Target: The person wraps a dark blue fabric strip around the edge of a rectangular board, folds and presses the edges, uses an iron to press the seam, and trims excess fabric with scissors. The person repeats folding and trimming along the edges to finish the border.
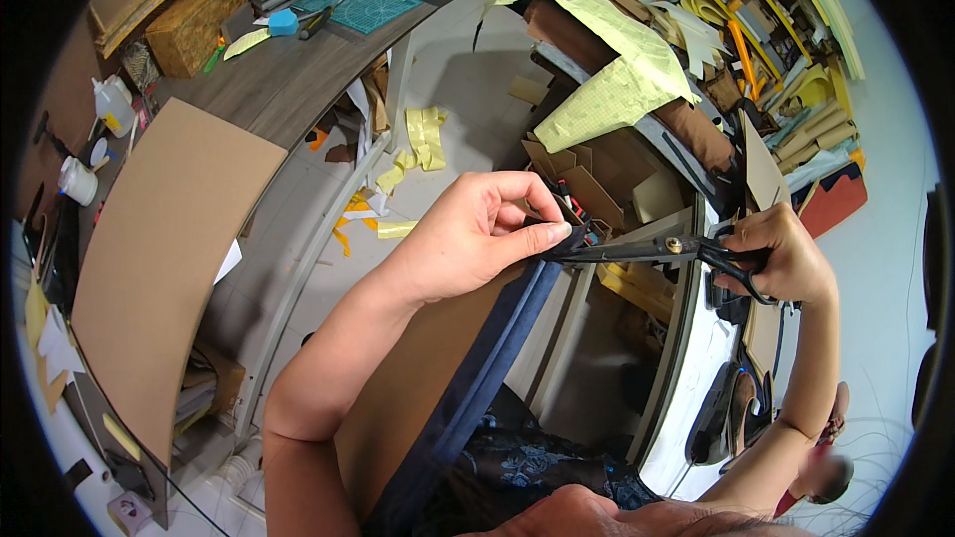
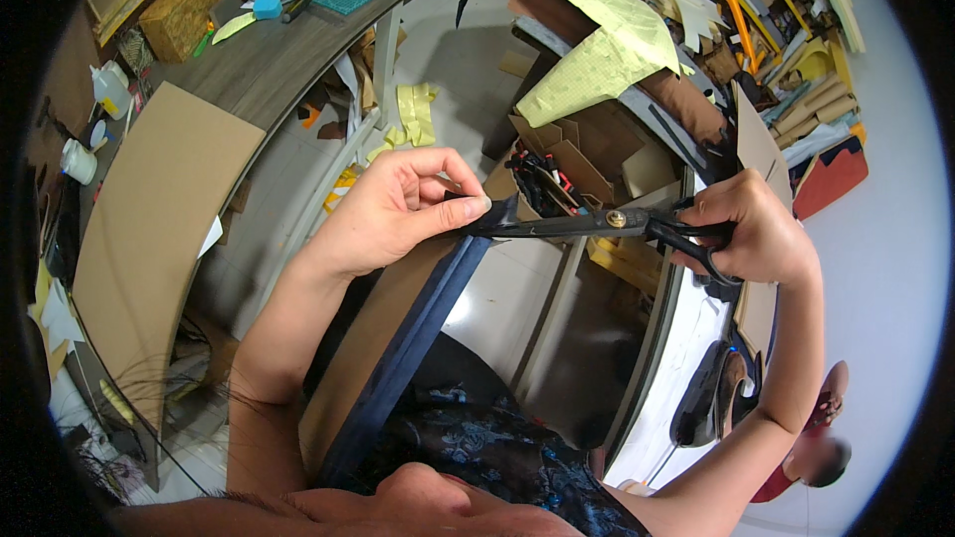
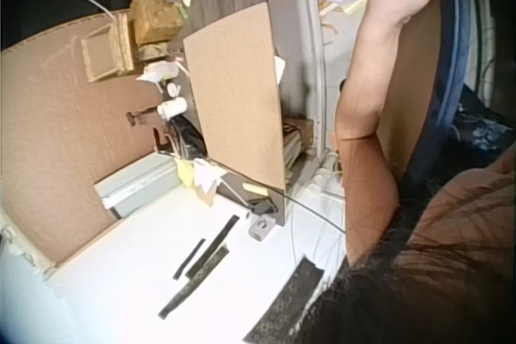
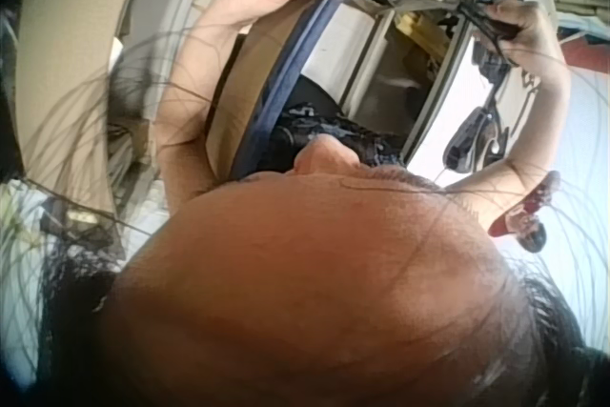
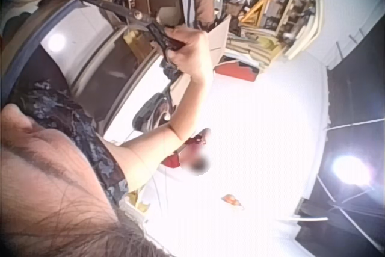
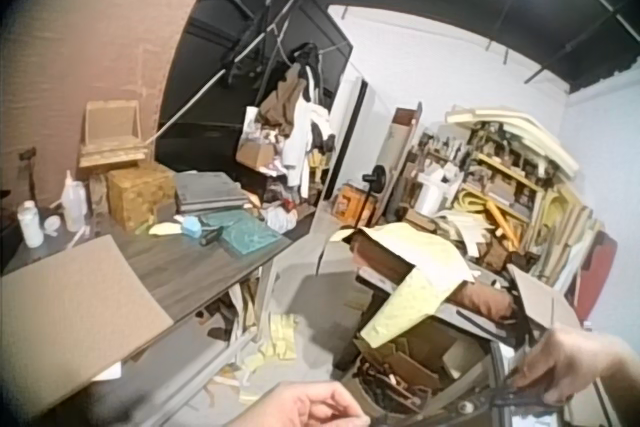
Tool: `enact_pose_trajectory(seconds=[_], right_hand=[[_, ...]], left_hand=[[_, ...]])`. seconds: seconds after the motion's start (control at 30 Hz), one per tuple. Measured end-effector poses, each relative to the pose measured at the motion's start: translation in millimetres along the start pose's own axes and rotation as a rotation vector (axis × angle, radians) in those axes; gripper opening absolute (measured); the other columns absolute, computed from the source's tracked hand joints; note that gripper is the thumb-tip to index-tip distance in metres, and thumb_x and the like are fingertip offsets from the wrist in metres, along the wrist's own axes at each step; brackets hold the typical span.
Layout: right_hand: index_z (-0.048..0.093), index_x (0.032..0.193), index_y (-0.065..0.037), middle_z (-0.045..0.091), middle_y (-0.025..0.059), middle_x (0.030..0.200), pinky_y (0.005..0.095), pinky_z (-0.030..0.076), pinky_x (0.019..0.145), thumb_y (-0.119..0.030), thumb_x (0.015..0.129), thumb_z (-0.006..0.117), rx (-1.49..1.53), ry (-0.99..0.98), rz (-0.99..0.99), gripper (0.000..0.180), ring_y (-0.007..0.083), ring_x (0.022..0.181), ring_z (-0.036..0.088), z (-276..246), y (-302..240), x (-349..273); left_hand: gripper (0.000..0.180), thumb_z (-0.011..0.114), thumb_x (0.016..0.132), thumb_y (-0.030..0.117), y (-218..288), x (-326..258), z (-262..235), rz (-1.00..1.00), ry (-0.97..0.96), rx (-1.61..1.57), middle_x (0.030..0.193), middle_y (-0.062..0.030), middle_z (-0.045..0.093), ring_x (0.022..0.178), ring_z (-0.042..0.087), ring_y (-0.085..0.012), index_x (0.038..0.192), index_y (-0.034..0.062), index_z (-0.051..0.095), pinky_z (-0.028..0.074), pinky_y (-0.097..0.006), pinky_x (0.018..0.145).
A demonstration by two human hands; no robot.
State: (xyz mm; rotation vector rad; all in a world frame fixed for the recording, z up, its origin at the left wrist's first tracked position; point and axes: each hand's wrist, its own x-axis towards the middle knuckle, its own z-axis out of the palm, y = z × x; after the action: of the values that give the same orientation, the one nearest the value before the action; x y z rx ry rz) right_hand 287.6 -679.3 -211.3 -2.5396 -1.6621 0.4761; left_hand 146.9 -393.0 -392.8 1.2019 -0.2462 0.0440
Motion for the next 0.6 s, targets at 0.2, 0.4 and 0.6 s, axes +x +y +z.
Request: enact_pose_trajectory(seconds=[0.2,0.4,0.6], right_hand=[[0.073,0.090,0.004,0.051,0.0102,0.062,0.0353,0.035,0.050,-0.008,0.059,0.084,0.031,0.029,-0.008,0.035,0.0250,0.053,0.050,14,0,-1],[0.073,0.091,0.004,0.054,0.0102,0.063,0.0336,0.036,0.049,-0.009,0.061,0.085,-0.025,0.038,-0.026,0.035,0.0241,0.052,0.051,11,2,0],[0.074,0.089,0.003,0.053,0.0097,0.062,0.0336,0.037,0.049,-0.009,0.063,0.084,-0.015,0.032,-0.034,0.030,0.0236,0.052,0.051,14,-3,5]], left_hand=[[0.008,0.070,0.093,0.007,1,1,0,0.007,0.007,-0.028,0.086,-0.0009,0.068,0.079,0.063,-0.0052,0.094,0.0009,0.064,0.050,-0.020,0.073],[0.008,0.068,0.095,0.007,0,2,1,0.026,-0.008,-0.009,0.089,-0.0033,0.071,0.082,0.065,-0.0053,0.092,0.0011,0.063,0.050,-0.020,0.072],[0.009,0.068,0.095,0.008,0,2,2,0.033,-0.006,-0.024,0.090,-0.0040,0.071,0.081,0.065,-0.0053,0.092,0.0009,0.063,0.051,-0.020,0.071]])
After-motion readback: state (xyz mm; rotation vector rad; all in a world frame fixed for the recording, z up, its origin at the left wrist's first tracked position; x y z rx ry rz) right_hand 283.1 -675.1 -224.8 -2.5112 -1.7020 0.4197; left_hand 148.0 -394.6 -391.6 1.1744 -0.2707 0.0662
